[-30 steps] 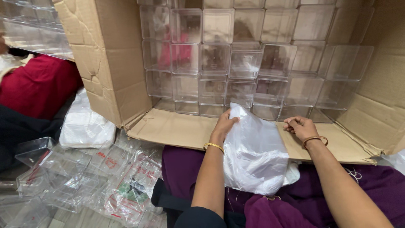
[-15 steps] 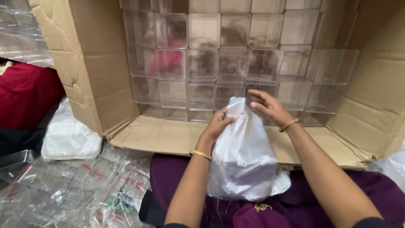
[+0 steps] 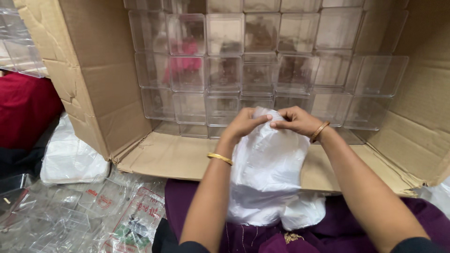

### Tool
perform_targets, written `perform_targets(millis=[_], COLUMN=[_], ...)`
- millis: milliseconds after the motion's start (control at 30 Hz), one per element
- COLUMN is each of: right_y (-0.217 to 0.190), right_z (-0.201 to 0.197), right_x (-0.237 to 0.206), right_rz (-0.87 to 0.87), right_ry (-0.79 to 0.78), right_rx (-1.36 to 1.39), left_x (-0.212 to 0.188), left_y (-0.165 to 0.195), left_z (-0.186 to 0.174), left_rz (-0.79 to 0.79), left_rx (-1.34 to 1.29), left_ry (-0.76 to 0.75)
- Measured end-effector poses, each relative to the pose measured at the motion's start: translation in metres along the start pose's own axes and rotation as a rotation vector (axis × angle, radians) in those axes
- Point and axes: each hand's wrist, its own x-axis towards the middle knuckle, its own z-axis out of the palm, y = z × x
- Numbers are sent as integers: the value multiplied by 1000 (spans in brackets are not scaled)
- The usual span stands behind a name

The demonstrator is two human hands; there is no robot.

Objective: The person sits on the floor in front of a large cardboard box and pulls clear plastic boxes out of plastic bags one at a time. They place the unpacked boxes into the cardboard box and set the empty bags aside on the floor.

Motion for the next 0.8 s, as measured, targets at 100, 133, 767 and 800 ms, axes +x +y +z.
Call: perform_targets(millis=[100,133,767,800], right_y=[15,20,44,44], right_z=[-5,-9,12,14], right_x=[-3,-7,-30,-31], right_rz=[0,1,85,98], right_ry=[41,56,411,407], right_rx=[-36,-63,-33,37], left_x=[10,11,11,13], left_y=[-22,-27,-68,-70], left_z=[10,10,43,46], left_rz=[91,127,137,152], left_rx=[-210,-262,-672,-622], left_ry=[126,146,346,369])
